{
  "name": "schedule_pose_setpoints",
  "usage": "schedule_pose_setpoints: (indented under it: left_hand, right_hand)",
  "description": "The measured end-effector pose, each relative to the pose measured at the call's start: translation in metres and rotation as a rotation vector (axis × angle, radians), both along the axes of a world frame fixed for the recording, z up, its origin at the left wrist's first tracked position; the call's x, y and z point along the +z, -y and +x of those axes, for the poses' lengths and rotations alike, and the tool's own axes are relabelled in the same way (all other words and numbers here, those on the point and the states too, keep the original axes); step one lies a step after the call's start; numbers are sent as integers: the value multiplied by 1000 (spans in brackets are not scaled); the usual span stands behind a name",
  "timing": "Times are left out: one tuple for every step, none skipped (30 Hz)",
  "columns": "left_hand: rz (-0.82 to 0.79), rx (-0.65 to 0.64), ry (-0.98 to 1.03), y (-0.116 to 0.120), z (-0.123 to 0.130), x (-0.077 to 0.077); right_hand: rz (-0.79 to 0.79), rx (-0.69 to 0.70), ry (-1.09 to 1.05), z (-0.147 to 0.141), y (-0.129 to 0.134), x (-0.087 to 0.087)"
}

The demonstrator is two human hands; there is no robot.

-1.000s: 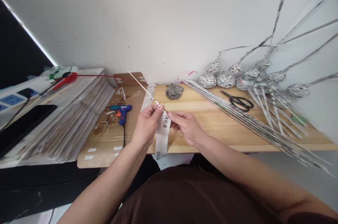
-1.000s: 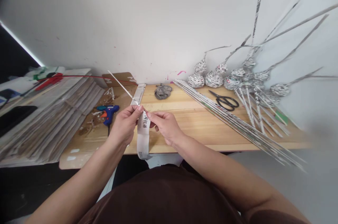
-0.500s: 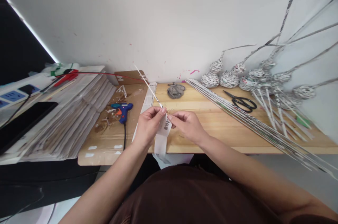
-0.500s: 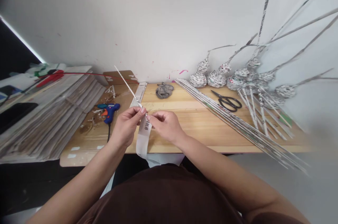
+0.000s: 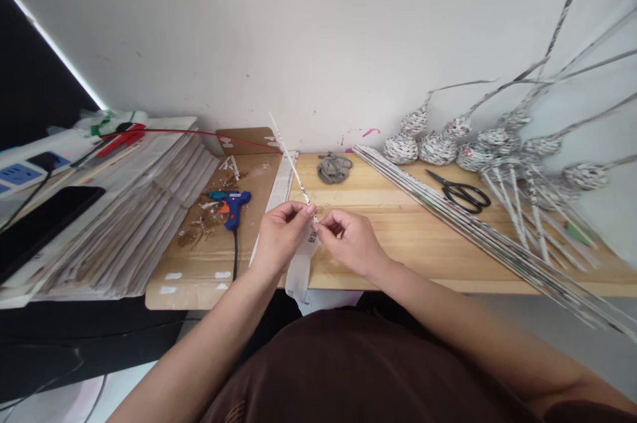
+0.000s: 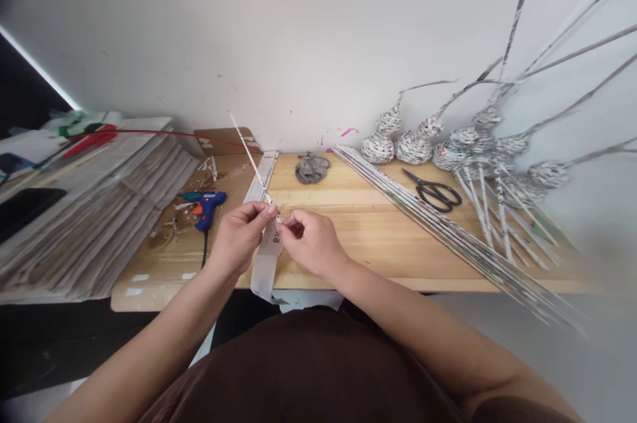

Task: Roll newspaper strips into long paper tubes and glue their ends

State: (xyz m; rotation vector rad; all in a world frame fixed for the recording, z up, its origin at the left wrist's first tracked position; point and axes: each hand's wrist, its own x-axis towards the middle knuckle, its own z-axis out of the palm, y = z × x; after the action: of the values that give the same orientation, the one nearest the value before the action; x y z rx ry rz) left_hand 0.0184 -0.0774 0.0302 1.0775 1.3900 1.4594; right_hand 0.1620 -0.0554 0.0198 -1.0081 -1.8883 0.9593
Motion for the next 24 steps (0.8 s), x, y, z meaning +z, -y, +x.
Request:
schedule_pose_setpoints:
  left_hand:
    - [15,8,-19,0,1,-1]
    - [31,15,-35,0,3,-3]
    - [50,23,-43,0,4,-5]
    - [68,29,-42,-1,6,-8]
    - [83,35,-30,-1,7,-11]
    - [93,39,-12,-2,8,-13]
    - [99,43,10,-2,9,-16]
    - [101,45,31,-2,9,-17]
    - [100,46,50,-3,8,-18]
    - [95,44,66,-3,6,-19]
    - [84,37,80,-2,4,-18]
    - [65,23,94,-1,2,-18]
    - [39,3,107,0,0,-17]
    - [8,-22,119,1,-2,-16]
    - [-23,-48,127,2,-4,-16]
    - [-46,-72,132,4,-5,-15]
    - [-59,-91,132,5,-6,-16]
    - [-64,-104,129,6,-6,-16]
    - [-63,-111,125,7,-6,-17]
    - [-59,-114,124,7,-6,-18]
    - [-56,-116,128,8,-6,-19]
    - [-56,-121,135,8,-6,-20]
    - [-57,-131,143,8,-6,-21]
    - [-61,-144,148,8,-6,-21]
  right_hand:
    - [46,-8,36,0,1,0]
    - [90,-13,72,-1,1,-1]
    - [125,-14,107,-1,2,-2]
    - [150,-14,139,-2,2,-3]
    - [164,-12,168,-2,3,-4]
    - [167,-7,192,-2,3,-5]
    - [159,4,213,-2,2,-6]
    - [138,32,229,-1,1,-7]
    - [101,83,242,1,0,-8]
    - [46,153,252,4,-3,-7]
    - [-26,228,257,6,-7,-5]
    - [-112,295,249,10,-13,-3]
    - [-205,345,227,12,-20,1]
    - [-294,355,181,15,-28,5]
    - [-367,343,100,16,-37,10]
    - [-414,338,7,17,-45,14]
    - [-441,350,-56,16,-54,18]
    - [-466,383,-93,14,-61,20]
    - [-494,426,-118,11,-67,21]
    - [-524,475,-136,8,-71,21]
    - [-556,526,-148,5,-75,20]
    - [-587,572,-159,1,-77,18]
    - [-614,610,-169,-2,-78,15]
    - [-636,640,-175,-4,-79,11]
